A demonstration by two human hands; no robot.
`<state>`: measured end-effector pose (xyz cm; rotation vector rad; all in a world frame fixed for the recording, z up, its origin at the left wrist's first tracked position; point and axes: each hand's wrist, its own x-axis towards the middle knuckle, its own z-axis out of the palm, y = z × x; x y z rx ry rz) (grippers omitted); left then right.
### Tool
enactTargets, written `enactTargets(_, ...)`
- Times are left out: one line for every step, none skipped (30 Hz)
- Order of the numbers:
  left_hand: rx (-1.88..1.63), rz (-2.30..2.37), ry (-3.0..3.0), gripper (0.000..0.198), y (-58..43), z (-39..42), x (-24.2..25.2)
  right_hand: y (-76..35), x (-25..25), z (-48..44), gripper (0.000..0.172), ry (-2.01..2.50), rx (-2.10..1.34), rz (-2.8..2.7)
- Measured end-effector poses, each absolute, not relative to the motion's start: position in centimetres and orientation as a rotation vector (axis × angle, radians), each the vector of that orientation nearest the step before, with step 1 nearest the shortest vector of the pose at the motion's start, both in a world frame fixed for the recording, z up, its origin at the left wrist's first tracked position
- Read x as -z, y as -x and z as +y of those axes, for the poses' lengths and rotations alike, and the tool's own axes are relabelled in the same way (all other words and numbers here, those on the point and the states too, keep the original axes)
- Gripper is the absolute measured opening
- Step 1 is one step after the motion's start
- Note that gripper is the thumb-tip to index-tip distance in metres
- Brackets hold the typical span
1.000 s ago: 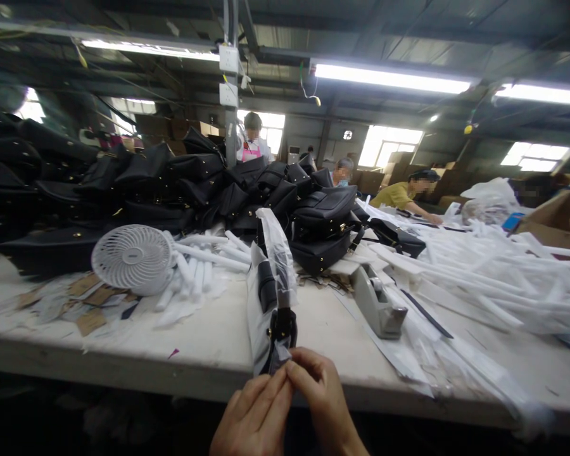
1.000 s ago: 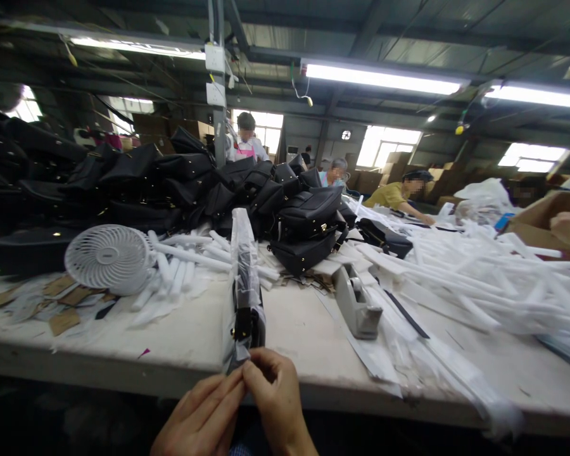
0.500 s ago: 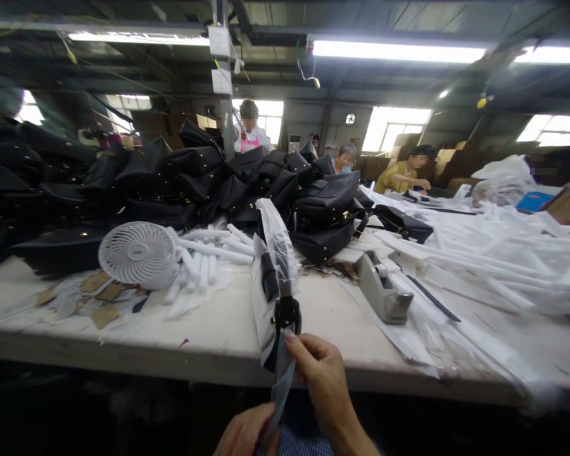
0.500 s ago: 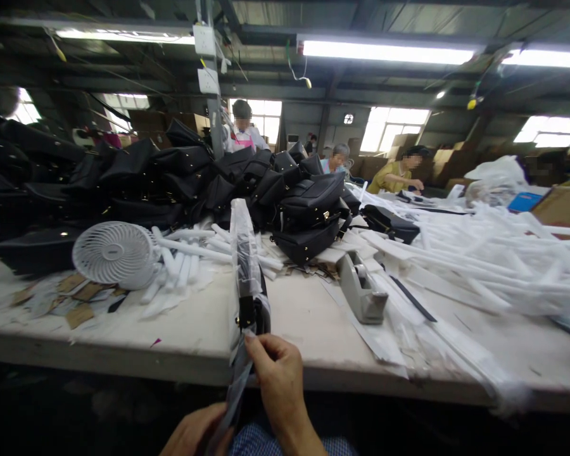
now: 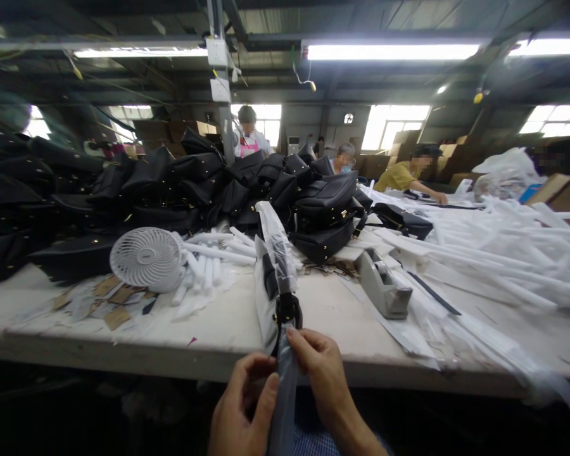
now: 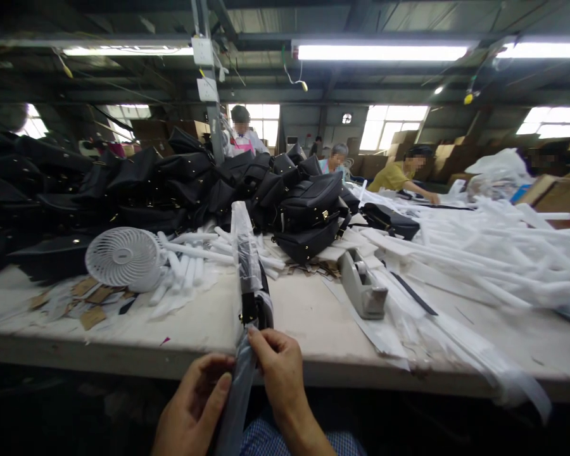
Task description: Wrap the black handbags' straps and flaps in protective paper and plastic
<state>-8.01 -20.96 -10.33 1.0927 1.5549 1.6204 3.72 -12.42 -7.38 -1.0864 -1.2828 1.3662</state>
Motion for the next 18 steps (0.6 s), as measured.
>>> enactTargets(-1.578,1.404,-0.987,0.034,7.7,-19.7,10.0,-3.8,7.5,-12.4,0.044,1.083,-1.342,-1.303)
enactTargets(-1.536,1.272,-0.892,0.037,7.3,-18.6,9.8,-3.8,7.6,-12.3,0.043,1.079,-1.312,-1.327)
enactTargets(-1.495,1.168,-0.823,0.038,7.0,-17.6,9.9,-4.0,7.7,-12.2,0.042,1.073,-1.284,-1.352)
enactTargets(-1.467,1.103,-0.776,0.039,6.8,-16.9,10.0,-4.1,7.8,-12.1,0.04,1.066,-1.261,-1.374)
enactTargets(-1.453,1.072,-0.75,0.04,6.7,-16.4,10.3,-4.3,7.9,-11.9,0.039,1.059,-1.25,-1.391)
enactTargets(-1.45,1.068,-0.744,0.04,6.6,-16.2,10.6,-4.4,7.9,-11.8,0.039,1.052,-1.245,-1.402)
enactTargets(-1.451,1.074,-0.758,0.039,6.7,-16.1,10.9,-4.5,8.0,-11.8,0.038,1.049,-1.24,-1.412)
enactTargets(-1.458,1.084,-0.781,0.038,6.7,-16.1,11.0,-4.6,8.0,-11.7,0.039,1.049,-1.235,-1.419)
enactTargets(-1.463,1.091,-0.804,0.037,6.9,-16.2,11.1,-4.7,8.0,-11.6,0.041,1.051,-1.228,-1.423)
enactTargets(-1.466,1.093,-0.827,0.036,7.0,-16.3,11.1,-4.6,8.0,-11.5,0.044,1.053,-1.22,-1.422)
enactTargets(-1.468,1.094,-0.844,0.035,7.0,-16.4,10.9,-4.6,7.9,-11.4,0.046,1.054,-1.217,-1.418)
enactTargets(-1.473,1.099,-0.858,0.034,7.1,-16.5,10.7,-4.5,7.9,-11.4,0.049,1.054,-1.225,-1.409)
enactTargets(-1.474,1.105,-0.867,0.033,7.0,-16.6,10.4,-4.5,7.8,-11.3,0.05,1.054,-1.246,-1.394)
enactTargets(-1.479,1.114,-0.865,0.032,6.9,-16.7,10.2,-4.4,7.8,-11.3,0.051,1.052,-1.273,-1.373)
enactTargets(-1.488,1.124,-0.849,0.032,6.8,-16.7,10.0,-4.3,7.8,-11.2,0.051,1.048,-1.301,-1.351)
enactTargets(-1.503,1.131,-0.819,0.033,6.6,-16.7,9.9,-4.2,7.8,-11.2,0.051,1.041,-1.326,-1.328)
enactTargets(-1.523,1.133,-0.781,0.034,6.4,-16.6,9.9,-4.2,7.8,-11.2,0.051,1.036,-1.342,-1.309)
enactTargets(-1.546,1.132,-0.742,0.037,6.2,-16.6,9.9,-4.2,7.8,-11.2,0.05,1.031,-1.347,-1.295)
